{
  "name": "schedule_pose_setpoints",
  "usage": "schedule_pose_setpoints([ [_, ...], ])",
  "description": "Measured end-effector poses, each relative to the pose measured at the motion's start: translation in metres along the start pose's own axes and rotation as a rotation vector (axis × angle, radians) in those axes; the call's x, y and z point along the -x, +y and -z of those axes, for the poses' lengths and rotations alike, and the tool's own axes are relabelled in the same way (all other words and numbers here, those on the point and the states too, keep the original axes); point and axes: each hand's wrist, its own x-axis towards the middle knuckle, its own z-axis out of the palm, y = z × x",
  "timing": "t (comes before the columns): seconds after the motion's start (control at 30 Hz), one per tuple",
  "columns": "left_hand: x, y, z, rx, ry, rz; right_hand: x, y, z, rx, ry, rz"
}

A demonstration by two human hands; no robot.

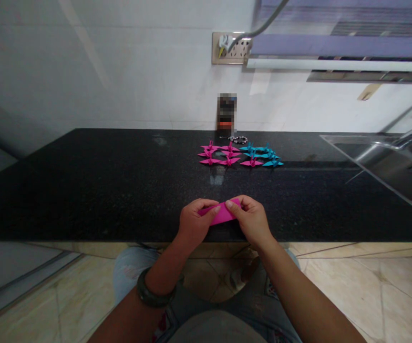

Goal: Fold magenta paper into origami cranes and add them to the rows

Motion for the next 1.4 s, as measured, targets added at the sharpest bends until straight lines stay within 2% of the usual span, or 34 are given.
schedule_pose_setpoints([
  [0.7, 0.0007, -0.0004, -0.0005, 0.047, 0.015, 0.001, -0.0005, -0.0009, -0.0003, 0.024, 0.014, -0.005],
  [1.03, 0.0007, -0.0009, -0.0004, 0.059, -0.007, -0.065, -0.0006, -0.0005, -0.0014, 0.0, 0.039, -0.016],
  [1.4, -0.0014, -0.002, -0.0002, -0.004, -0.033, 0.016, -0.0002, -0.0001, -0.0004, -0.011, 0.028, -0.032],
])
